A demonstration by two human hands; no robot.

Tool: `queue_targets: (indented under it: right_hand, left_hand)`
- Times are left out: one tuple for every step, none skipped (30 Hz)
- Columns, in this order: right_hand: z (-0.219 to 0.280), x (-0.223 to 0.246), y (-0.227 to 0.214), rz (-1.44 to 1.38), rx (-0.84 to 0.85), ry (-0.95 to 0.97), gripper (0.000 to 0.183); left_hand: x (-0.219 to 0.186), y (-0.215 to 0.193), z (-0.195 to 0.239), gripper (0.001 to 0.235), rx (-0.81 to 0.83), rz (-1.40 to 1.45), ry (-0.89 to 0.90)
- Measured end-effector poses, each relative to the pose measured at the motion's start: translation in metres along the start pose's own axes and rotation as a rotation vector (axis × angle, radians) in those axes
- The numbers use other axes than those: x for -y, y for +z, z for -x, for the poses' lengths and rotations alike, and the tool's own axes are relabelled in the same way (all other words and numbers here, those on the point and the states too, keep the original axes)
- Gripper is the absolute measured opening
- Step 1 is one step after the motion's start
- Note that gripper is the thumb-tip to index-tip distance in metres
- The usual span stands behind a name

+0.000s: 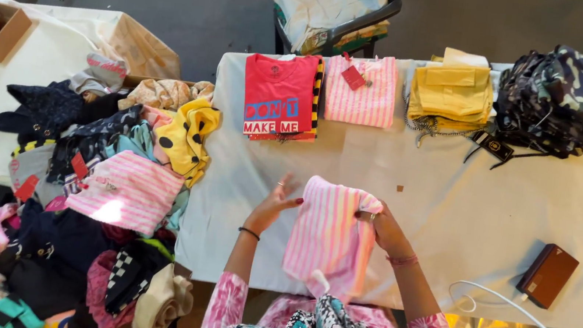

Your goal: The person sits on the floor and folds a camouflage-patterned garment, smoothing it out before placing it on a pile. They then pick up a pink and white striped top, fold it neatly, and place it on top of the other folded clothes.

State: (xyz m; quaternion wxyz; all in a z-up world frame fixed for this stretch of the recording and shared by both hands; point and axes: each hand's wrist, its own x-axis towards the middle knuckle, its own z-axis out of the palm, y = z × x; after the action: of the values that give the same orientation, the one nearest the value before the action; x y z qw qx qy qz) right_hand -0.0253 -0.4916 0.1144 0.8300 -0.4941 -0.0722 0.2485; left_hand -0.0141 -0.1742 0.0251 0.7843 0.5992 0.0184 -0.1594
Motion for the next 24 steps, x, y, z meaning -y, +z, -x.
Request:
queue_targets:
  right_hand:
    - [-0.003,-0.001,0.0,0.007,-0.004,-0.005,0.032]
    - [-0.007,0.0,-0.002,0.057,0.008,-0.042,0.032]
    - [-0.011,0.0,-0.004,0.107,0.021,-0.079,0.032]
    - [-0.018,0.002,-0.01,0.114,0.01,-0.083,0.032]
    - [-0.025,0.004,-0.017,0.308,-0.004,-0.186,0.029]
    - [-0.031,0.004,-0.023,0.5,-0.017,-0.283,0.027]
    - [-0.037,0.005,-0.033,0.504,-0.027,-0.281,0.027]
    - [-0.045,0.008,-0.043,0.496,-0.114,-0.252,0.026]
    - [-0.053,0.011,-0.053,0.487,-0.201,-0.223,0.026]
    - [-0.053,0.02,-0.049,0.493,-0.205,-0.231,0.026]
    - [-0.054,0.029,-0.045,0.603,-0.268,-0.292,0.023]
    - [-0.053,0.033,-0.038,0.707,-0.332,-0.345,0.02]
    - [-0.045,0.036,-0.029,0.708,-0.336,-0.345,0.02]
    - [-0.04,0.038,-0.019,0.749,-0.368,-0.339,0.024]
    - [-0.034,0.039,-0.009,0.79,-0.4,-0.333,0.028]
    - [-0.027,0.026,-0.006,0.787,-0.404,-0.333,0.028]
    - [-0.02,0.012,-0.002,0.946,-0.362,-0.455,0.039]
    - [-0.013,-0.001,0.001,1.106,-0.31,-0.572,0.05]
    - [-0.006,-0.026,-0.006,1.106,-0.309,-0.568,0.05]
    - [0.002,-0.053,-0.013,1.213,-0.279,-0.542,0.054]
    - [0.011,-0.079,-0.02,1.32,-0.246,-0.515,0.058]
    - [0.023,-0.103,-0.026,1.32,-0.25,-0.506,0.058]
    - [0.036,-0.127,-0.033,1.303,-0.228,-0.425,0.059]
    - [0.049,-0.151,-0.04,1.285,-0.212,-0.345,0.061]
  left_hand:
    - [0.014,-0.005,-0.012,0.092,0.008,0.003,0.005]
    - [0.028,-0.01,-0.026,0.079,0.117,0.08,-0.092]
    - [0.042,-0.014,-0.041,0.068,0.226,0.156,-0.19]
    - [0.035,-0.011,-0.05,0.068,0.24,0.158,-0.189]
    - [0.029,-0.009,-0.058,0.054,0.237,0.092,-0.173]
    - [0.025,-0.007,-0.063,0.041,0.229,0.026,-0.161]
    - [0.009,-0.002,-0.064,0.041,0.238,0.03,-0.164]
    - [-0.01,0.002,-0.065,0.035,0.209,-0.058,-0.054]
    - [-0.029,0.007,-0.066,0.029,0.179,-0.145,0.057]
    - [-0.037,0.007,-0.068,0.029,0.186,-0.145,0.065]
    - [-0.044,0.008,-0.071,0.028,0.184,-0.201,0.172]
    - [-0.05,0.007,-0.068,0.028,0.178,-0.255,0.272]
    - [-0.054,0.009,-0.058,0.028,0.182,-0.254,0.271]
    - [-0.061,0.01,-0.049,0.028,0.16,-0.317,0.358]
    - [-0.067,0.011,-0.039,0.029,0.137,-0.379,0.446]
    - [-0.056,0.007,-0.032,0.029,0.141,-0.382,0.444]
    - [-0.044,0.002,-0.024,0.031,0.119,-0.438,0.488]
    - [-0.03,-0.001,-0.015,0.033,0.091,-0.491,0.53]
    - [0.001,-0.013,-0.014,0.033,0.091,-0.49,0.527]
    - [0.036,-0.024,-0.011,0.035,0.082,-0.566,0.481]
    - [0.07,-0.035,-0.008,0.038,0.074,-0.642,0.433]
    - [0.078,-0.034,0.007,0.038,0.079,-0.638,0.427]
    - [0.087,-0.032,0.021,0.038,0.106,-0.694,0.372]
    - [0.095,-0.029,0.034,0.038,0.14,-0.75,0.318]
